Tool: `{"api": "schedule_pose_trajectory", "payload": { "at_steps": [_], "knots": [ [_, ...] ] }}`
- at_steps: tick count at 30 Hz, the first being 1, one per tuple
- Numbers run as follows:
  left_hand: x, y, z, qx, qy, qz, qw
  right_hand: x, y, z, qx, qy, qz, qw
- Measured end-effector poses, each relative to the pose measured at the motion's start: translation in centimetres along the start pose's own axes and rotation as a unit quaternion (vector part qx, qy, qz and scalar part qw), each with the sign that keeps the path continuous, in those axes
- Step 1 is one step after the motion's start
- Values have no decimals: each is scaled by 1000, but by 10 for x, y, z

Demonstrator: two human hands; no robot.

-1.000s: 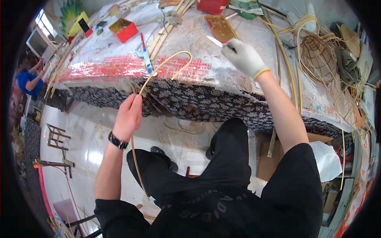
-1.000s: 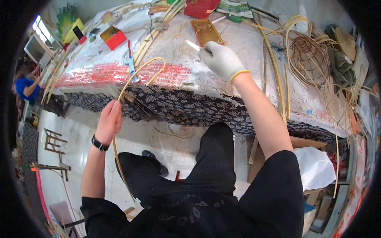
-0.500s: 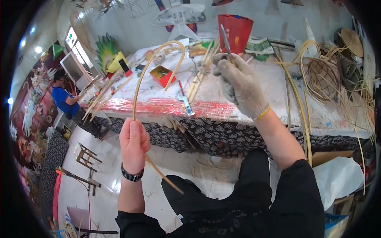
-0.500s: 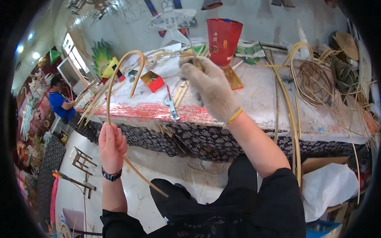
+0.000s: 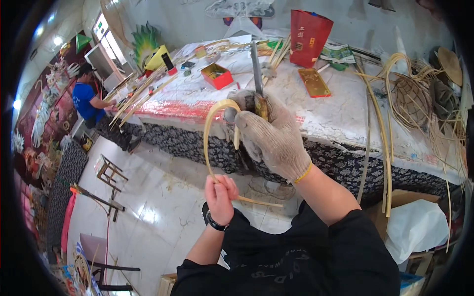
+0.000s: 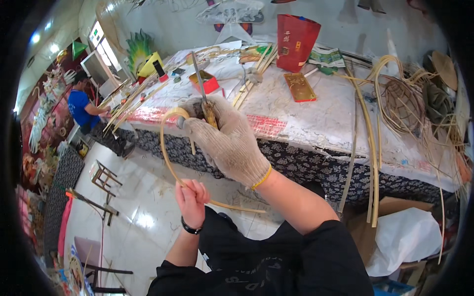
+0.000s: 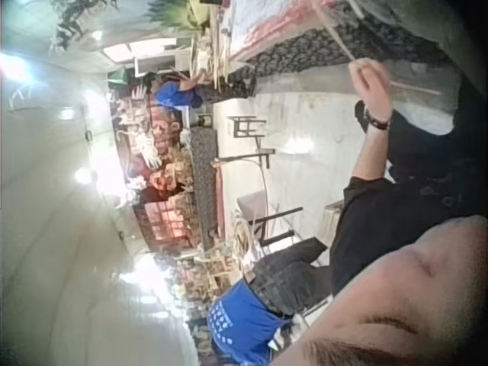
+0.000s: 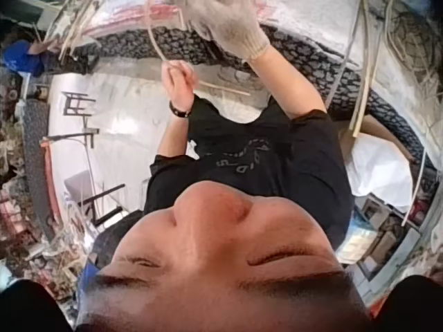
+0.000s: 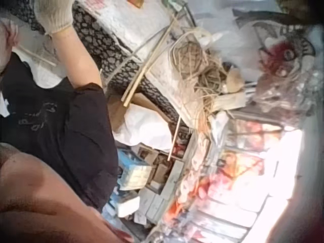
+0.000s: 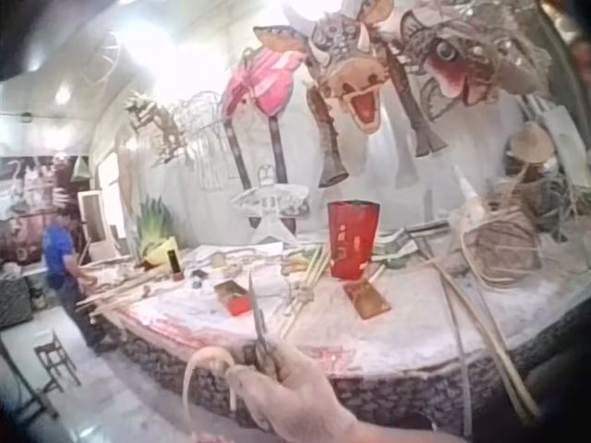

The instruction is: Trim and shave thin wooden or bamboo strips using a manual knife to refine the shape and edges.

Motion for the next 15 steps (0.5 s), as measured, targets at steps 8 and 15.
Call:
{"api": "schedule_pose_trajectory", "payload": {
  "at_steps": [8,15],
  "knots": [
    [-11,32,17,27,-159,-32,986,-49,14,-26,38,-51,-56,996],
    [-52,19,25,-32,-66,-3,997,-106,27,-43,89,45,-12,995]
  ]
}}
Point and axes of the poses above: each hand's wrist, its own y-axis away from the middle knuckle, its own z-axis out of the back of the hand, x = y × z, the point moved 7 cm from there along -y, towards the middle knuckle, and after that the axes turned 6 degrees about y, right-handed, at the moved point
